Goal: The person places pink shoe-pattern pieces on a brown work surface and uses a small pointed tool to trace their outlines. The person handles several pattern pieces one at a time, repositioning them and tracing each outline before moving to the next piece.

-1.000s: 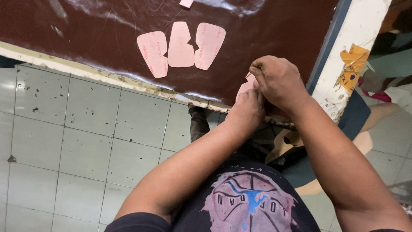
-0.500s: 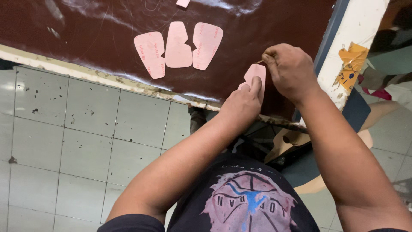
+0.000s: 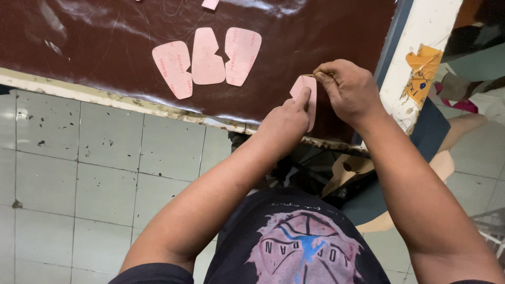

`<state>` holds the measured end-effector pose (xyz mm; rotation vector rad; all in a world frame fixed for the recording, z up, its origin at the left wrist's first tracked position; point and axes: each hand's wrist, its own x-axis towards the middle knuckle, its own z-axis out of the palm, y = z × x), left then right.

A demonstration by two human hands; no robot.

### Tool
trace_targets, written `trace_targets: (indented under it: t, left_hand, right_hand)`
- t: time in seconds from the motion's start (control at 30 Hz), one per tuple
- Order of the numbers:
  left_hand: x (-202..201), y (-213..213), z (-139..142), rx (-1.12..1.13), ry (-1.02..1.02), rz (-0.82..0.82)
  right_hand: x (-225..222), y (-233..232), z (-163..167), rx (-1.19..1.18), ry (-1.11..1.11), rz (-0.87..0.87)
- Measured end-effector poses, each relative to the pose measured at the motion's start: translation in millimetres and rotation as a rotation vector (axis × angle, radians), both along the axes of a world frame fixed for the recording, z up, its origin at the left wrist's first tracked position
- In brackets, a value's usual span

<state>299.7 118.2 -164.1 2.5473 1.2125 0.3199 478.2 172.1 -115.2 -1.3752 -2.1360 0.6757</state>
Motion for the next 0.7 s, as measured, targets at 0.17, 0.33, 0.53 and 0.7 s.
trace_targets:
  t: [0.17, 0.33, 0.53, 0.7]
  left_hand:
    - [-3, -4, -2, -0.034, -0.073, 0.028]
    - [-12, -4, 6, -0.078, -0.050, 0.025]
    - [-29, 2, 24, -0.014, -0.049, 0.087]
    - [-39, 13, 26, -0.086, -0.005, 0.066]
  right_hand:
    - [-2, -3, 1, -0.012, 0.034, 0.021]
    - [1, -13, 12, 0.041, -0.140, 0.021]
    - [3, -49, 20, 0.067, -0.171, 0.034]
    - [-1, -88, 20, 0.053, -0.170, 0.069]
